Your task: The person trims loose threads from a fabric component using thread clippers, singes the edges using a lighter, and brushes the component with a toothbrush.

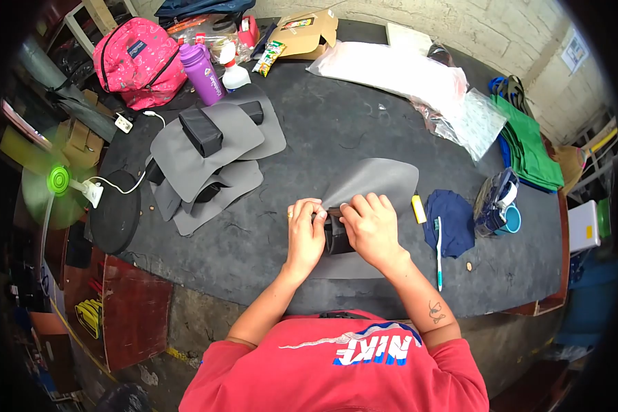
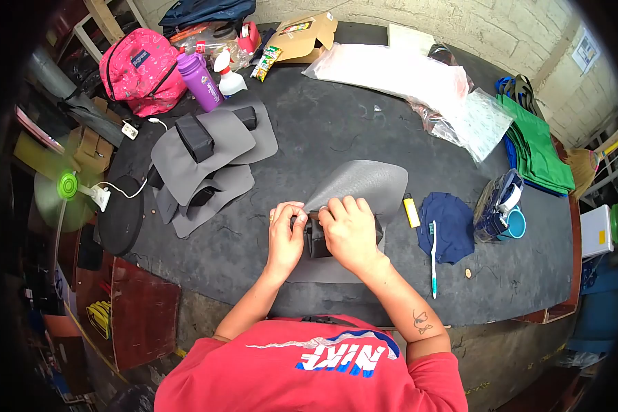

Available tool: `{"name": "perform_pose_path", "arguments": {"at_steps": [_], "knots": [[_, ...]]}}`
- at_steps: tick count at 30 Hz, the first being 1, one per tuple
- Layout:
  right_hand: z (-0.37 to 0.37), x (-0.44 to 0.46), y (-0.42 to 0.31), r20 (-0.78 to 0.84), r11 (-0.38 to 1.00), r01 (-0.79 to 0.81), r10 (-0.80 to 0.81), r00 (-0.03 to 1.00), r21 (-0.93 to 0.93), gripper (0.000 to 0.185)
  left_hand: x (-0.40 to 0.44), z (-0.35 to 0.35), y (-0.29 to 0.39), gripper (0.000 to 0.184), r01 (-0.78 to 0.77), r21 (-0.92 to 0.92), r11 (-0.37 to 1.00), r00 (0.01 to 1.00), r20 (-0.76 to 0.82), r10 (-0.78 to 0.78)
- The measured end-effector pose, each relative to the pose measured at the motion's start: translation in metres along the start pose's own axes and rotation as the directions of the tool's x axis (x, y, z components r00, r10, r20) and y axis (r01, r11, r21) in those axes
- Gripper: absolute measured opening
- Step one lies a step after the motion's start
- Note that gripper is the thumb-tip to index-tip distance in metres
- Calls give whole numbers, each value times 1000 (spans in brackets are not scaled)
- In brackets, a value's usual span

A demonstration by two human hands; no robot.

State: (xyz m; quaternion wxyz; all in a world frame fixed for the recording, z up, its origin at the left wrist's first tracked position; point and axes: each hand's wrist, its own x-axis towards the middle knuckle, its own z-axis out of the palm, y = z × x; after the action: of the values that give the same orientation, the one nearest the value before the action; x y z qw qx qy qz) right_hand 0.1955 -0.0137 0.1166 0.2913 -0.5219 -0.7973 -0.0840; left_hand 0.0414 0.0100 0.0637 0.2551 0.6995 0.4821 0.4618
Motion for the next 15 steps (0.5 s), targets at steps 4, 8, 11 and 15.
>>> {"name": "perform_pose_path", "arguments": {"at_steps": [4,8,11,15], "knots": [[-1,5,1,81,994,70,-63,995,-84,18,-2,-1,4,4,-35,53,998,999,-16,36],[-1,8,7,131,993,62,-49,990,-98,19,-3,0,0,4,-25,54,998,999,-37,27],[-11,11,10,-119,987,-148,154,981,61,22,-5,10,-24,5,73,-35,997,989,-124,-77],[-19,-13,-1,249,589,-546,510,823,596,23,-12,30,-59,8,398,-344,851,876,-134,-463]]}}
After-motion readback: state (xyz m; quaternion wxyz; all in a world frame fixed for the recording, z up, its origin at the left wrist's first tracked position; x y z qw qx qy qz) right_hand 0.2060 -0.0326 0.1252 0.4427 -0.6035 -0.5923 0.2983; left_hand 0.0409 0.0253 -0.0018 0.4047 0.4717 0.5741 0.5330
